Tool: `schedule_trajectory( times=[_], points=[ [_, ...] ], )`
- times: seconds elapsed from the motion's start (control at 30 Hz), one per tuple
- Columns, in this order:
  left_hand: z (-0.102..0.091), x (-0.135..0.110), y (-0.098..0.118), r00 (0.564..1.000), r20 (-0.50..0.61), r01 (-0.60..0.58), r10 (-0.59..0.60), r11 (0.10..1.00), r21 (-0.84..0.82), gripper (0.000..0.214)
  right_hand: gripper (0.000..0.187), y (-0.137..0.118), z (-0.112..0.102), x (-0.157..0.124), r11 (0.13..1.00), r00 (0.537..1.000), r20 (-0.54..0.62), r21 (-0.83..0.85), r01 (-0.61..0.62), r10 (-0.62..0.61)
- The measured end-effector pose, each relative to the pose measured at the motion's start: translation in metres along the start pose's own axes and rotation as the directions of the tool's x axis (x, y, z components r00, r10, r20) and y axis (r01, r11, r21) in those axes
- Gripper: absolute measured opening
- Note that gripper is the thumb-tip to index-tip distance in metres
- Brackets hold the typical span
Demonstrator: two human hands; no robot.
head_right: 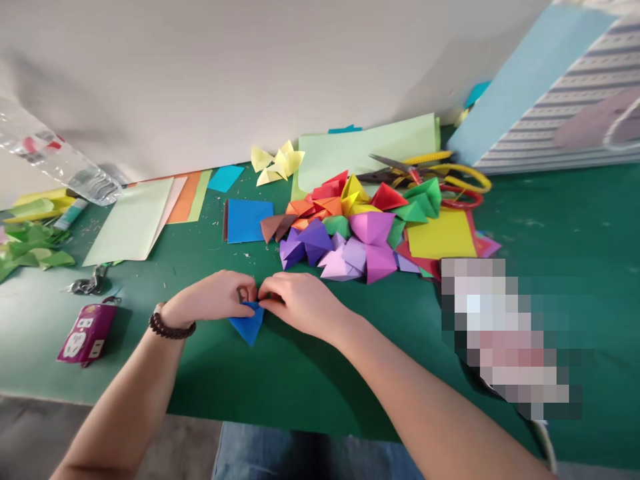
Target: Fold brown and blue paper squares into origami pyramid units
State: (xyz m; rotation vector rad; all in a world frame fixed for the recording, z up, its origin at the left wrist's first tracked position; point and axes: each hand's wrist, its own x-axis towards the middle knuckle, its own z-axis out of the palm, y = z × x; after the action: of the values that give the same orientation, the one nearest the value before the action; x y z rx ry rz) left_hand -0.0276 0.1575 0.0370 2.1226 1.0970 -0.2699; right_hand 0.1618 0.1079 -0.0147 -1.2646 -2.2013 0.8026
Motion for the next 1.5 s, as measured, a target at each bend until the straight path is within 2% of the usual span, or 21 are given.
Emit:
schedule_trajectory(
  times=[0.1,0.27,0.43,0.77,1.07,1.27,1.4,1.5],
  points=[
    [-0.004,0.003,0.009,1.0,0.007,0.007,-0.008,0.993,0.119,0.005,0.009,0.002,0.006,0.001,0.996,0.999,0.044,-0.092,0.002,0.002],
    [-0.001,-0.004,0.017,0.993,-0.111,0.048,-0.037,0.994,0.102,0.017,0.007,0.001,0.006,0.0,0.971,0.999,0.045,-0.237,0.017,-0.006],
    [0.016,-0.008,0.016,0.971,-0.229,0.122,-0.072,0.97,0.211,0.007,0.004,0.003,0.009,-0.001,0.938,0.993,0.023,-0.325,0.118,-0.117],
    [0.022,-0.002,0.013,0.972,-0.233,0.084,-0.037,0.978,0.192,0.01,0.019,0.012,0.026,-0.006,0.82,0.928,-0.056,-0.49,0.296,-0.368],
    [0.026,0.0,0.015,0.972,-0.233,0.086,-0.036,0.974,0.209,0.017,0.028,0.011,0.027,-0.013,0.805,0.909,-0.043,-0.484,0.344,-0.415],
    [0.027,-0.001,0.015,0.971,-0.237,0.084,-0.04,0.98,0.181,0.016,0.028,0.008,0.027,-0.016,0.828,0.928,0.012,-0.448,0.338,-0.373],
    [0.028,-0.001,0.016,0.971,-0.237,0.079,-0.034,0.98,0.184,0.015,0.026,0.006,0.028,-0.019,0.873,0.945,0.052,-0.37,0.318,-0.322],
    [0.028,-0.001,0.017,0.972,-0.23,0.085,-0.04,0.978,0.191,0.016,0.02,0.007,0.025,-0.02,0.95,0.968,0.0,-0.193,0.244,-0.249]
  ],
)
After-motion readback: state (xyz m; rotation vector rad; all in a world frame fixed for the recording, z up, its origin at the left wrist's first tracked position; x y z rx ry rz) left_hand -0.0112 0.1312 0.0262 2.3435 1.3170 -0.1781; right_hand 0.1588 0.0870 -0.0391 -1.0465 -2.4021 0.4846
